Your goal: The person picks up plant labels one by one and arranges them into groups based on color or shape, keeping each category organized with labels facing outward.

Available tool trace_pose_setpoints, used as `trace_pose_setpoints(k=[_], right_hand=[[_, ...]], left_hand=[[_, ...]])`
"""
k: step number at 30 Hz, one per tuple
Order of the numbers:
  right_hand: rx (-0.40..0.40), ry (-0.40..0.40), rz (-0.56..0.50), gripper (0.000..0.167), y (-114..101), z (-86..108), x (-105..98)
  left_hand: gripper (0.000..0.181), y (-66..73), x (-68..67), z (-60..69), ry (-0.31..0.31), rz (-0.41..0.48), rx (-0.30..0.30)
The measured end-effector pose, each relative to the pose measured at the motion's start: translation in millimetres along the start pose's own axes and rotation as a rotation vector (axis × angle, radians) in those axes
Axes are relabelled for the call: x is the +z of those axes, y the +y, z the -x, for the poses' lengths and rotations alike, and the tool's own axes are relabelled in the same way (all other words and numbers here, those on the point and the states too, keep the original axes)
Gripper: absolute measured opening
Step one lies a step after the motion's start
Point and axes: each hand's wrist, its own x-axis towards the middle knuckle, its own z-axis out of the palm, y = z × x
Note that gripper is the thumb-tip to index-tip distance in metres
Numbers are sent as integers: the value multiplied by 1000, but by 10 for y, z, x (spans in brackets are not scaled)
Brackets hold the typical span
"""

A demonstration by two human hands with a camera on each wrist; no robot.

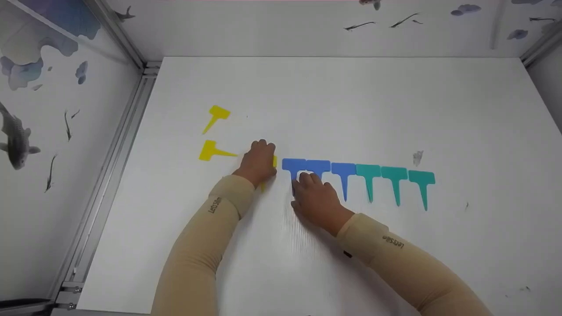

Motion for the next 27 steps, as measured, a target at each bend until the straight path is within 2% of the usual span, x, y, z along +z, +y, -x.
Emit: trace_pose_setpoints(k=[12, 27], right_hand=[[-7, 6, -10, 52, 6, 9, 7], [-6, 9, -17, 53, 12, 4, 5]], left_hand=[[54, 90, 3, -12, -11, 0, 1], [53, 107, 13, -16, -20, -14, 5]])
